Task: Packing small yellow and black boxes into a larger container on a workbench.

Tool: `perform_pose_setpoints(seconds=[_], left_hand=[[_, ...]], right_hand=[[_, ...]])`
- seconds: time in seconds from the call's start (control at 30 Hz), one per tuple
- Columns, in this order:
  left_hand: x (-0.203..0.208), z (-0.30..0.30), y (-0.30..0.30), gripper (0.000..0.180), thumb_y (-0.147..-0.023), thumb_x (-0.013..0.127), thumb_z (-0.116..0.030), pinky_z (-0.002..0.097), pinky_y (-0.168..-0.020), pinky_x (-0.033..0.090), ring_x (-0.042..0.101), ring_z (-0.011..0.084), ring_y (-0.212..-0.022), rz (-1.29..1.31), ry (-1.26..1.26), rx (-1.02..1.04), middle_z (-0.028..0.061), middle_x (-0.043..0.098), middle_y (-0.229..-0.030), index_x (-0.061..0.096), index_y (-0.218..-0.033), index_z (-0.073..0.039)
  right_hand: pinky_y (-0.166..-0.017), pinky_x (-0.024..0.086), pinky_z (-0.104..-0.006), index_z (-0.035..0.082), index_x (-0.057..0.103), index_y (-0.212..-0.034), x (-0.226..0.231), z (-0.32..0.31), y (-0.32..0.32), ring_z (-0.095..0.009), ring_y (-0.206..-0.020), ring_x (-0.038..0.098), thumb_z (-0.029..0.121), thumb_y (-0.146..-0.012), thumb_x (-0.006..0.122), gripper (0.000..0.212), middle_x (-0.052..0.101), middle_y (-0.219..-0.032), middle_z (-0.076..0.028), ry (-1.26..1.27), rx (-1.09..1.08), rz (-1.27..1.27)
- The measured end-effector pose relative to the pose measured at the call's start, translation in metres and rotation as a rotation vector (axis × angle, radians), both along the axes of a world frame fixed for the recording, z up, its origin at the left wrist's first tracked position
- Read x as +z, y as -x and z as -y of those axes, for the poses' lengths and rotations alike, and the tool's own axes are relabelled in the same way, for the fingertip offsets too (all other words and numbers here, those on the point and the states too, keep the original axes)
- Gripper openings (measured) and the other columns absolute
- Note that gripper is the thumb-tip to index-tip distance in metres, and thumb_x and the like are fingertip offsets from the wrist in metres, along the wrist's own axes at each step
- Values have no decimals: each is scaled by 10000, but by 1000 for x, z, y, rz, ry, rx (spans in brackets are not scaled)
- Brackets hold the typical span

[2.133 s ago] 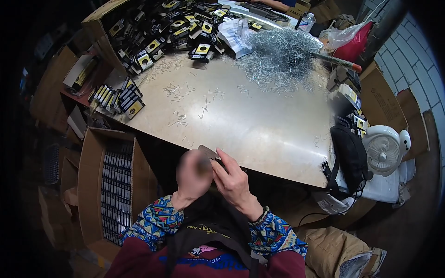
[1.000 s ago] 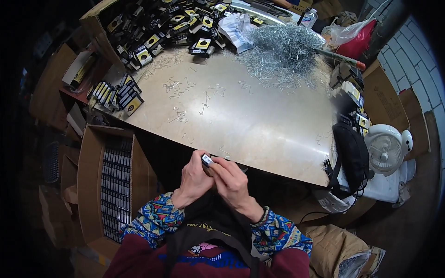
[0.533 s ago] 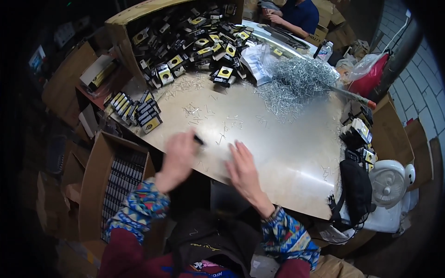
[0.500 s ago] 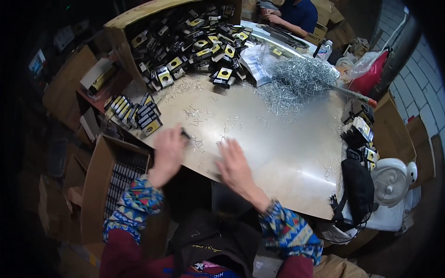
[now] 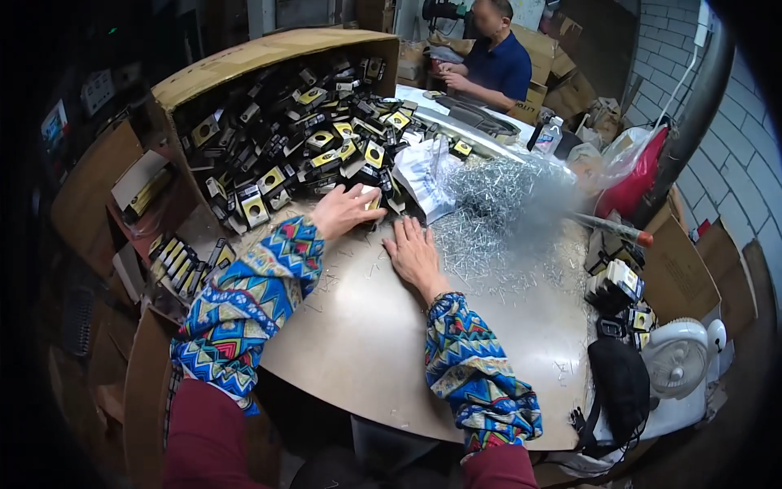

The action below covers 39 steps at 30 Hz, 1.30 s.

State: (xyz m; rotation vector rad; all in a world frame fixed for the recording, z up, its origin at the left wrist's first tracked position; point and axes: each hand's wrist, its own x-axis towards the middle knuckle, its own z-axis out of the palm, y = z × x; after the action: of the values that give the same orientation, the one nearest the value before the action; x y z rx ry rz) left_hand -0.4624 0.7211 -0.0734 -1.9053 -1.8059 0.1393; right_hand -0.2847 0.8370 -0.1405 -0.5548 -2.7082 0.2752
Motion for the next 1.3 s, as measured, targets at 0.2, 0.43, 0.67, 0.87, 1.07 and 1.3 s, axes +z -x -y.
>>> perform_pose_setpoints(seconds=[0.2,0.43,0.67,0.87,1.07,1.3], left_hand=[[46,-5,37,489,-715,688,-219,395,-837,499,576,317,-1059,389,-169,-137,139,583,-1126,554,-1153,-49],[86,36,24,454,-899,592,-364,311,-713,503,605,175,-800,1324,-462,387,60,624,-913,561,-1182,-10],[104,142,-54,289,-952,541,-310,323,-542,553,649,191,-727,2065,-487,462,89,600,-933,490,-1113,-75],[57,229,-145,239,-967,526,-199,394,-629,617,691,261,-857,2468,-608,300,120,628,-1000,486,-1139,-37],[-45,304,-238,295,-1005,498,-246,338,-847,550,630,176,-1023,2753,-613,661,58,641,-1113,532,-1247,-81],[-139,307,-338,292,-912,627,-128,201,-611,456,587,70,-795,2450,211,835,2,624,-950,576,-1192,-60]], right_hand=[[-1025,399,-466,15,524,-1285,28,58,-3,-399,-1194,457,331,-937,579,473,501,-1276,-205,91,510,-107],[-1121,253,-527,110,459,-1391,10,104,103,-435,-1338,331,493,-973,425,568,386,-1452,-221,-55,536,-81],[-1158,186,-526,106,403,-1437,8,92,0,-403,-1419,249,458,-1011,360,555,311,-1514,-221,-10,469,80],[-1162,164,-540,114,382,-1458,17,101,-119,-401,-1434,217,410,-1013,394,534,289,-1531,-211,62,276,221],[-1157,183,-536,121,460,-1421,25,87,-197,-382,-1431,255,354,-988,486,493,328,-1521,-205,290,146,-96],[-1140,255,-479,85,502,-1361,14,174,-191,-357,-1382,349,282,-996,478,416,417,-1465,-173,77,86,-35]])
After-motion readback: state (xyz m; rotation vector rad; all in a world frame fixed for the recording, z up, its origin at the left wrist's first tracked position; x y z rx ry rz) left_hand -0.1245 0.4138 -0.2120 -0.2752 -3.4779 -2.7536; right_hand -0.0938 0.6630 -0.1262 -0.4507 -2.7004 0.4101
